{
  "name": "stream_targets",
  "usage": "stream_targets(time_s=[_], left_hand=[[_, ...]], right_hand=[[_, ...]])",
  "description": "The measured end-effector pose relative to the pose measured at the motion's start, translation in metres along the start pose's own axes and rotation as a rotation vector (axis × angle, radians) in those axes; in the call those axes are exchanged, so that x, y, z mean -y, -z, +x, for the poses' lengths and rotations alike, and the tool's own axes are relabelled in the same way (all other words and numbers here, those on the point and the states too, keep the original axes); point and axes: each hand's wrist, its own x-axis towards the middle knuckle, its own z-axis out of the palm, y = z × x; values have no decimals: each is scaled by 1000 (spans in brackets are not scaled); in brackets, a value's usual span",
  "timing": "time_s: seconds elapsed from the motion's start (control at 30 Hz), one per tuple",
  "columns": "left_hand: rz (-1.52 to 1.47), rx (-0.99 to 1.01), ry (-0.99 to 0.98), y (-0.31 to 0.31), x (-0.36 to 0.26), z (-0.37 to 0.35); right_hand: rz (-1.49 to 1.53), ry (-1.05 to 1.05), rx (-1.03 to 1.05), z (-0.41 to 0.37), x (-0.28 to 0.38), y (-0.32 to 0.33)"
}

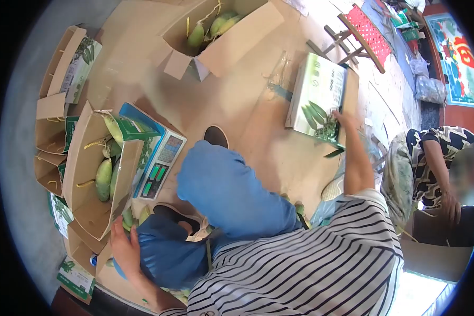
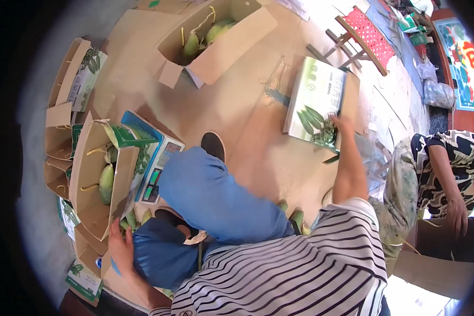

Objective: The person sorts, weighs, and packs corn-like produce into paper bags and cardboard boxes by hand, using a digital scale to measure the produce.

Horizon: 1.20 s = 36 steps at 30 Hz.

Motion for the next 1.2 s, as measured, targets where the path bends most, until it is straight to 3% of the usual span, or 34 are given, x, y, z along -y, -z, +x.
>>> stream_targets(time_s=[0.03,0.07,0.1,0.2,0.33,0.4,0.5,0.6,0.7,0.8,0.83,0.93,1.07,1.13,1.2], left_hand=[[21,13,-7,3,0,-1],[21,13,-7,5,-1,-2],[19,9,-3,4,-3,-3],[20,22,-1,1,3,-3],[-38,41,2,2,5,5],[-24,25,-11,0,9,4],[-34,14,-15,1,4,0],[2,11,12,1,3,-1],[22,30,39,0,2,1],[3,23,15,1,-3,1],[-5,19,-6,2,-3,2],[-65,41,29,5,-5,3],[-181,-35,-45,13,-19,0],[-276,-90,-64,24,-37,1],[-233,-120,-70,43,-50,7]], right_hand=[[203,-173,91,-16,-6,-23],[518,-189,204,-21,-25,-65],[14,-49,-160,-50,-16,-76],[575,-7,75,-100,9,-52],[369,19,-690,-58,-68,-54],[217,-151,-743,-49,-92,-61],[374,-453,-849,-46,-112,-69],[1147,-464,-790,-57,-122,-83],[1474,-914,-390,-69,-125,-92],[1585,-379,-200,-78,-118,-109],[1406,-320,-101,-85,-113,-102],[1179,-41,-163,-116,-60,-76],[1361,76,-301,-178,42,-21],[1104,-50,-164,-208,70,25],[1244,130,-269,-241,103,52]])
